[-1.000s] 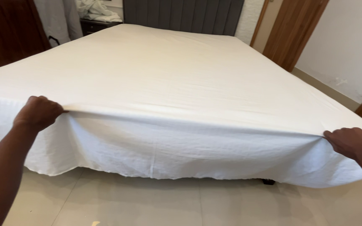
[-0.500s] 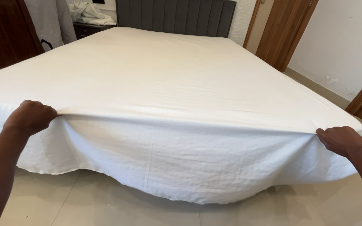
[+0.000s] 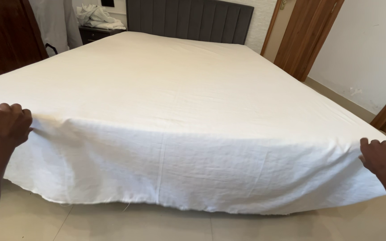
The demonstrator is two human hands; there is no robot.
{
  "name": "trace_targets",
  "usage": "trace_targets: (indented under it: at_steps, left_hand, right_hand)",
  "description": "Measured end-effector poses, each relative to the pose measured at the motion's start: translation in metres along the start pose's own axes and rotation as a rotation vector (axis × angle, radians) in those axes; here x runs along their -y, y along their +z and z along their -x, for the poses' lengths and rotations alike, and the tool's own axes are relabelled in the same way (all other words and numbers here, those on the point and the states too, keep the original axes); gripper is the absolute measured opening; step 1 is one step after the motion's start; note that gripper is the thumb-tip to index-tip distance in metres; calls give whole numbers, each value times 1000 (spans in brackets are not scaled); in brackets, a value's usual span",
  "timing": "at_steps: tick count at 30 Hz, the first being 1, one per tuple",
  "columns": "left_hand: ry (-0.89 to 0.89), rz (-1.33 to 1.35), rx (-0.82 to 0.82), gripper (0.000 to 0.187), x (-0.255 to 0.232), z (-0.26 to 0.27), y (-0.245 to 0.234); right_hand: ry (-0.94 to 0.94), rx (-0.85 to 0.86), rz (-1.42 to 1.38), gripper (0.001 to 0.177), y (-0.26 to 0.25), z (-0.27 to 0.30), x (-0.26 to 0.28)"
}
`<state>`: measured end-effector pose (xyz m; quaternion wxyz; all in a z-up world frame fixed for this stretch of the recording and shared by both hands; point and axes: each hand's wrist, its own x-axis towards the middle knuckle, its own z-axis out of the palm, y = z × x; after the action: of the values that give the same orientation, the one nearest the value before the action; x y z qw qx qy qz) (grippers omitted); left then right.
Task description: The person fits a white fitted sheet onto a mattress, smoothing the surface and tucking the edges under the mattress at each corner and along the sides. The person works around the bed, adjusting the sheet to ensure it is snug and wrinkle-free.
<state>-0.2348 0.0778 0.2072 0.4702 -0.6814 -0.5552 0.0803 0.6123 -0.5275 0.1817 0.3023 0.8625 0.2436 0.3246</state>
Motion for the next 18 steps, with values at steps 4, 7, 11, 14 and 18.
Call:
trace_targets:
  at_steps: [4,7,11,14,18]
  left_hand:
    - [99,-8,-62,24,-3,-9,8]
    - [174,-17,-167,18,-7,-20,15]
    - [200,-98,-108,22,-14,-25,17]
    - [225,-142,-67,23,-15,-24,14]
    - [236,-193,-12,21,-19,-24,8]
  right_hand:
    - [-51,-43,-9,36,0,-8,16]
    - [-99,-137,-48,13,-3,-15,19]
    - [-156,-82,98,15,-4,-16,23]
    - [-136,-50,162,14,-4,-15,23]
    - [-111,-45,96,15,-4,-15,18]
